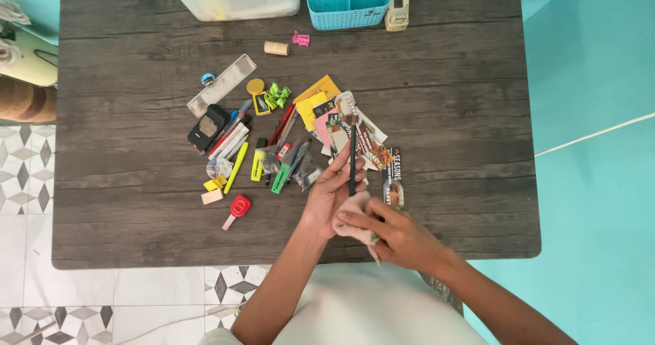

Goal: The person sorts through a pile of stationery and paper scraps on a wooden desk, picking up items one at a time to organize them or move them aside.

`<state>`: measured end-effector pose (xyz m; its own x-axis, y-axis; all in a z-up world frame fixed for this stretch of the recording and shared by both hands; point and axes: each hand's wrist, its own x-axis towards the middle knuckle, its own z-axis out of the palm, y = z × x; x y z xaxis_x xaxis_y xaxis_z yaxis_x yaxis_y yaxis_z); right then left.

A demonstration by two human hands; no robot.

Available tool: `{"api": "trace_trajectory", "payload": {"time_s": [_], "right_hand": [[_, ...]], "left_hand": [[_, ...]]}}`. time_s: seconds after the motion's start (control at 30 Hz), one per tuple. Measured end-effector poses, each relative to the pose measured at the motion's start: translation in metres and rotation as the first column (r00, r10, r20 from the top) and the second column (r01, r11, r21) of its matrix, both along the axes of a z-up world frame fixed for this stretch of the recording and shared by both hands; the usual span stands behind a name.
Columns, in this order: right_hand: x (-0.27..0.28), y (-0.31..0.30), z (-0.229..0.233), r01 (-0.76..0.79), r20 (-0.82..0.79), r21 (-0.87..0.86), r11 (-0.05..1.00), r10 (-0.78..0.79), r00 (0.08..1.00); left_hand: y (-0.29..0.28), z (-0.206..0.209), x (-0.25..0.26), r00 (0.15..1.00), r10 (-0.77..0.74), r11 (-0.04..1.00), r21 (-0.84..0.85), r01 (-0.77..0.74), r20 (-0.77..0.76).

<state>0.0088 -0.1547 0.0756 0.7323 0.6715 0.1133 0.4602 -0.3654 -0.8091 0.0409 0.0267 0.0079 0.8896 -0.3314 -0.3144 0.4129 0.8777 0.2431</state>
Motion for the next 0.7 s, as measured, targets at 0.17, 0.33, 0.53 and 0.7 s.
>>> {"api": "trace_trajectory", "payload": {"time_s": [0.17, 0.33, 0.53, 0.7], "right_hand": [[0.003, -0.001, -0.005, 0.018, 0.088, 0.009, 1.0, -0.019, 0.996], [0.009, 0.003, -0.012, 0.091, 0.136, 0.007, 0.996, -0.092, 0.986], [0.028, -0.003, -0.008, 0.206, 0.112, 0.097, 0.974, -0.217, 0.97], [0.037, -0.007, -0.008, 0.275, 0.144, 0.057, 0.96, -0.28, 0.949]], "left_hand": [[0.002, 0.012, -0.006, 0.999, 0.008, 0.997, -0.073, -0.005, 0.044], [0.003, 0.052, -0.008, 0.994, -0.008, 0.994, -0.105, -0.004, -0.113], [-0.001, 0.035, -0.022, 0.994, -0.105, 0.991, -0.073, 0.108, 0.043], [-0.003, 0.004, -0.032, 0.965, -0.217, 0.964, 0.189, 0.187, 0.147]]}}
